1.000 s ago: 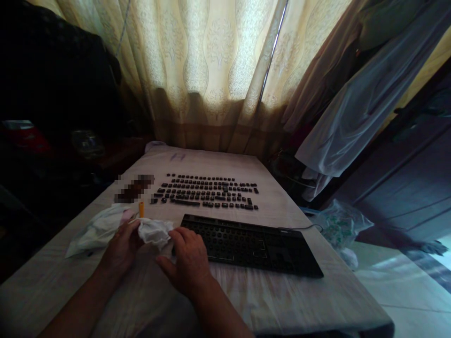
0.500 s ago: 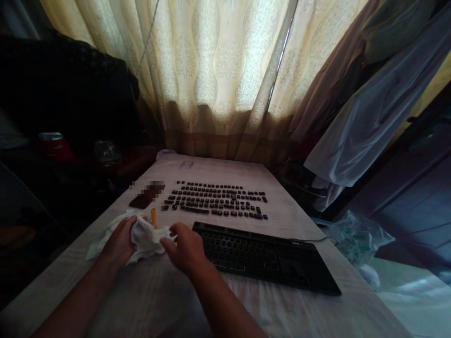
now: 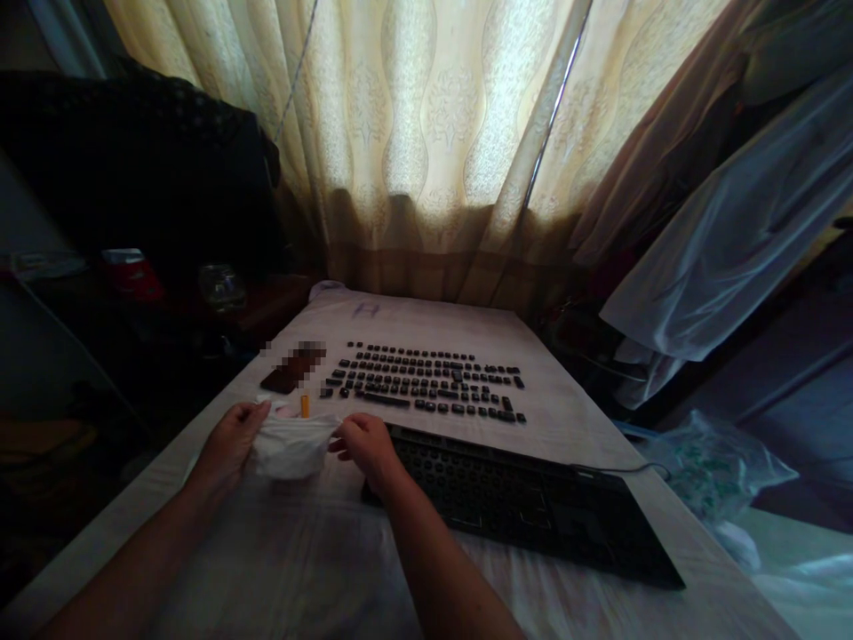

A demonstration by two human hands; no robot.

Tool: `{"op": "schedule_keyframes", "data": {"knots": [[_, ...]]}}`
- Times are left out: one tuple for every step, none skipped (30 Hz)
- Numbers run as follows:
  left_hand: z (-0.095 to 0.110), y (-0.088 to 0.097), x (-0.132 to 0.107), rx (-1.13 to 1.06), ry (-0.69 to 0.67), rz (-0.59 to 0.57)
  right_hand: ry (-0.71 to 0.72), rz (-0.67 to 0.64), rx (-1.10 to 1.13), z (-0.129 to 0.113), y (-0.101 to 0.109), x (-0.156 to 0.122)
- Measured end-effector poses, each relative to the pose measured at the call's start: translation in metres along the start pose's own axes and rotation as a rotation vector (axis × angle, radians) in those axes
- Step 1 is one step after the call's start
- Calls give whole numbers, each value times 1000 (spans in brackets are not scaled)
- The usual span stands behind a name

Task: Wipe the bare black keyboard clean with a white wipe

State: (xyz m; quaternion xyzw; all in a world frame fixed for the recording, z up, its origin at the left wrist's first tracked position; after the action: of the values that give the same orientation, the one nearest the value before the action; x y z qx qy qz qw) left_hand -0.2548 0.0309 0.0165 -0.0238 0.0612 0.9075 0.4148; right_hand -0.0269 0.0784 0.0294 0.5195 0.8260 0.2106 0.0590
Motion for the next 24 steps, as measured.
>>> {"op": "schedule_keyframes", "data": {"knots": [[0, 1, 3, 58, 9, -19, -24, 14, 19, 4, 2, 5], [-1, 2, 7, 108, 23, -39, -47, 31, 32, 7, 4, 9], [0, 3, 10, 156, 35, -56, -71, 51, 40, 11, 4, 13], [0, 5, 13, 205, 43, -66, -95, 72, 41, 14, 5, 16], [1, 7, 15, 252, 49, -73, -119, 91, 35, 18, 6, 17], [2, 9, 17, 298, 55, -79, -142, 107, 20, 20, 7, 17], [3, 11, 18, 343, 60, -89, -161, 118, -4, 23, 7, 17], [3, 12, 19, 386, 63, -106, -175, 123, -37, 24, 8, 15], [3, 11, 18, 427, 65, -132, -183, 122, -76, 24, 8, 13], [3, 9, 16, 464, 65, -166, -188, 117, -118, 24, 8, 11], [2, 5, 14, 496, 63, -203, -189, 106, -161, 22, 8, 10], [1, 1, 12, 522, 62, -238, -191, 92, -201, 20, 7, 9], [1, -5, 10, 541, 59, -265, -191, 76, -237, 18, 6, 9], [0, -11, 7, 553, 57, -283, -191, 59, -269, 15, 5, 9], [0, -18, 6, 558, 55, -296, -189, 43, -296, 12, 3, 10], [0, -24, 5, 554, 51, -307, -184, 31, -317, 10, 2, 11], [-1, -30, 4, 548, 53, -312, -178, 21, -331, 8, 1, 13], [-2, -36, 5, 535, 55, -317, -171, 13, -338, 6, 0, 14], [-3, -40, 5, 517, 62, -321, -164, 6, -337, 4, 0, 15], [-3, -43, 6, 490, 65, -325, -157, 1, -327, 4, 0, 16], [-4, -45, 7, 459, 73, -329, -148, -1, -309, 3, 1, 17], [-5, -45, 8, 420, 81, -334, -139, 2, -284, 4, 3, 18], [-6, -44, 9, 376, 90, -340, -128, 9, -251, 4, 5, 18], [-7, -42, 9, 324, 101, -344, -117, 23, -213, 5, 8, 19]]}}
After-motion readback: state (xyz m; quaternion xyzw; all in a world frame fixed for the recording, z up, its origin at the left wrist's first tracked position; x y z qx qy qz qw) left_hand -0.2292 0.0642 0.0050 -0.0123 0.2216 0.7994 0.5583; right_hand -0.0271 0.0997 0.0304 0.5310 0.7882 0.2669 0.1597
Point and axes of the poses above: each hand's wrist, its own x-axis towards the middle knuckle, its own y-axis out of the back of the hand, z = x × y, the point moved 5 cm from there along x, towards the middle knuckle, and after that the axes turned 5 degrees about y, right-handed, at the moved point
